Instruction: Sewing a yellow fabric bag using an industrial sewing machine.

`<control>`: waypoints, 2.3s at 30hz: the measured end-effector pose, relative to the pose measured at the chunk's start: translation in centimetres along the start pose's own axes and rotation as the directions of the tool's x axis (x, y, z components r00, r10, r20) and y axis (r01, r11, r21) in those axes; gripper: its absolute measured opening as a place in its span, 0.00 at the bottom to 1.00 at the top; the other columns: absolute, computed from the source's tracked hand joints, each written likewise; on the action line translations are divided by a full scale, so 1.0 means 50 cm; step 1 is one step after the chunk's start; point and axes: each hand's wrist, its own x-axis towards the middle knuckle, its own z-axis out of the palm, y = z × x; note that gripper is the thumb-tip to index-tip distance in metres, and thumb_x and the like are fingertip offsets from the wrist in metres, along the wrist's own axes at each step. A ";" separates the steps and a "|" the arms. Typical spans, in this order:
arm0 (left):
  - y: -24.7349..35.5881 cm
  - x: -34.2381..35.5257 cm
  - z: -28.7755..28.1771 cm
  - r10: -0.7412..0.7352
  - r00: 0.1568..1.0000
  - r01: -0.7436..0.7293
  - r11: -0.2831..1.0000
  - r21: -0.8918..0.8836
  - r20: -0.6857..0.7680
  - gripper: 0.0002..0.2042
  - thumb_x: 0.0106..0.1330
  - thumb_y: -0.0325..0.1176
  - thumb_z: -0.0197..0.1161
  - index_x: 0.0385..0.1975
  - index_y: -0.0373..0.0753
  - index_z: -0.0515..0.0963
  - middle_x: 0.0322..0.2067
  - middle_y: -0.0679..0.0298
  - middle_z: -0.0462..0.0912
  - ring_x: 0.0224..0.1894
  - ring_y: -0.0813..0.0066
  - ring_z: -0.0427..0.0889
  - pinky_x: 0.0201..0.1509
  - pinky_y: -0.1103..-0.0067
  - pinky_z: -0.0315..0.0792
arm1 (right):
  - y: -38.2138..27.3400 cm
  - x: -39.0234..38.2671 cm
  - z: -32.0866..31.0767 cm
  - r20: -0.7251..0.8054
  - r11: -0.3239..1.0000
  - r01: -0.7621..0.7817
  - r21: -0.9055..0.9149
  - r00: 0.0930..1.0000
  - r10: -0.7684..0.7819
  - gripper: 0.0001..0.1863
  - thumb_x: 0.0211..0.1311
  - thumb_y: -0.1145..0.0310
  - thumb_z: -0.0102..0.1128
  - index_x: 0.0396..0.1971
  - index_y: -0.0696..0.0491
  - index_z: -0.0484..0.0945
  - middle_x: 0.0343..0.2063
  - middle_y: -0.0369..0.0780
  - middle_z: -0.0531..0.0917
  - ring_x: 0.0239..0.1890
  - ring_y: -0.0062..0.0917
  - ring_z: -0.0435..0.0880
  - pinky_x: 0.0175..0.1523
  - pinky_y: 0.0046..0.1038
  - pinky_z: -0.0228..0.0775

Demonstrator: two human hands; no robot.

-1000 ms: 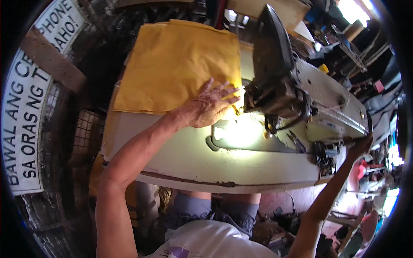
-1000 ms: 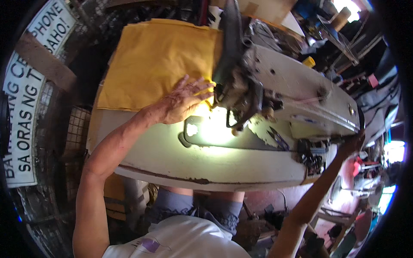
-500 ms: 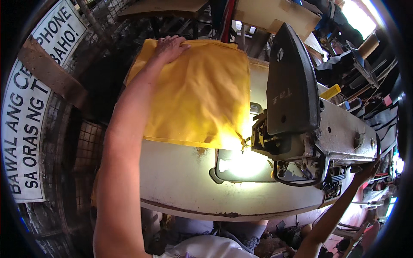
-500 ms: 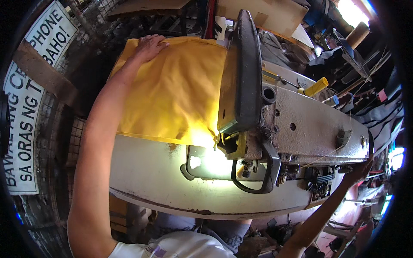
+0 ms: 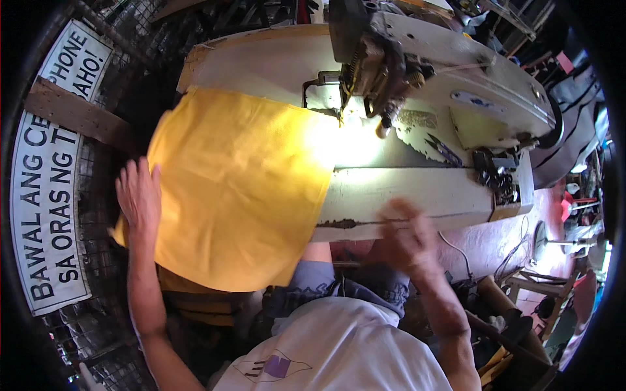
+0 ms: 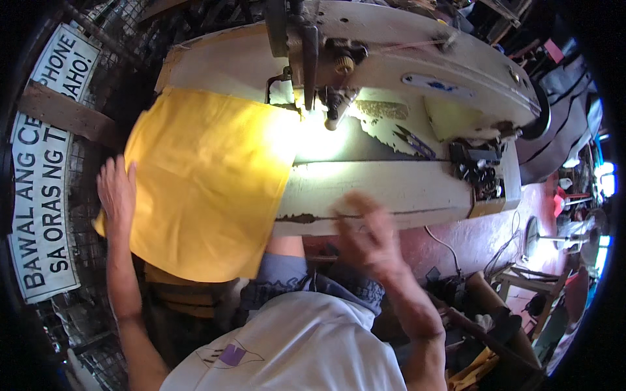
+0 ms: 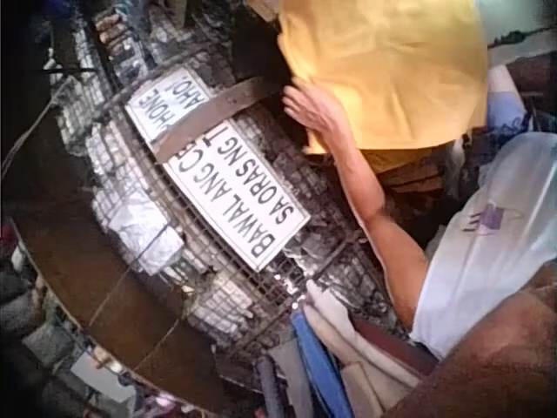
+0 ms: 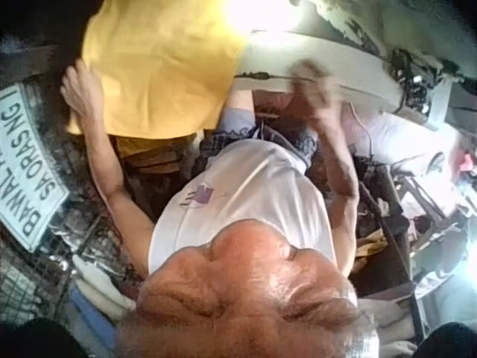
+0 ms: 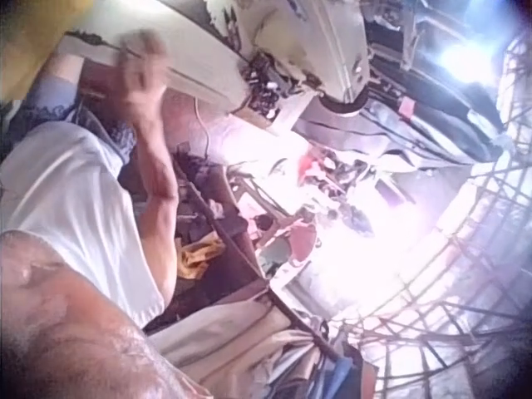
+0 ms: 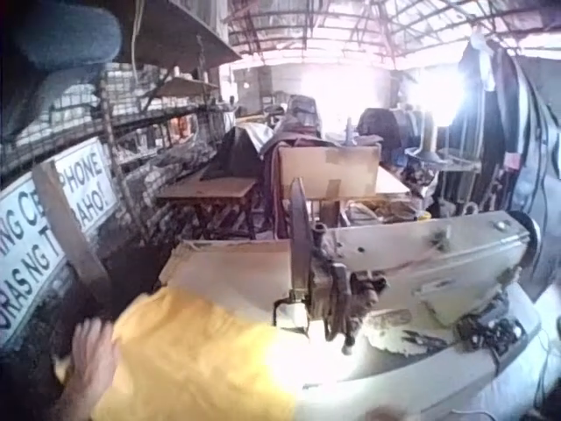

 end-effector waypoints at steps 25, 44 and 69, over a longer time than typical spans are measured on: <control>0.199 -0.268 -0.083 0.632 0.687 -0.646 0.303 -0.701 -0.360 0.18 0.70 0.33 0.55 0.57 0.36 0.75 0.64 0.57 0.73 0.69 0.58 0.68 0.72 0.61 0.61 | -0.129 -0.033 0.179 -0.042 0.989 0.077 -0.126 0.996 -0.083 0.27 0.58 0.66 0.57 0.60 0.47 0.72 0.59 0.37 0.74 0.66 0.38 0.68 0.74 0.54 0.46; 0.079 -0.230 -0.071 0.509 0.792 0.547 -0.346 -0.762 0.338 0.31 0.72 0.53 0.54 0.57 0.27 0.73 0.52 0.57 0.80 0.53 0.71 0.78 0.62 0.75 0.68 | -0.151 0.024 0.124 -0.055 0.981 0.059 0.185 0.997 -0.049 0.33 0.54 0.70 0.61 0.63 0.54 0.67 0.62 0.49 0.70 0.70 0.46 0.64 0.73 0.49 0.53; 0.215 -0.234 -0.191 0.831 0.528 -0.396 0.061 -0.916 -0.173 0.23 0.74 0.36 0.47 0.65 0.32 0.67 0.69 0.54 0.63 0.74 0.54 0.57 0.77 0.56 0.47 | -0.164 -0.031 0.147 0.017 0.959 0.216 0.185 0.975 -0.223 0.18 0.42 0.64 0.59 0.34 0.56 0.84 0.51 0.46 0.78 0.63 0.43 0.71 0.71 0.48 0.60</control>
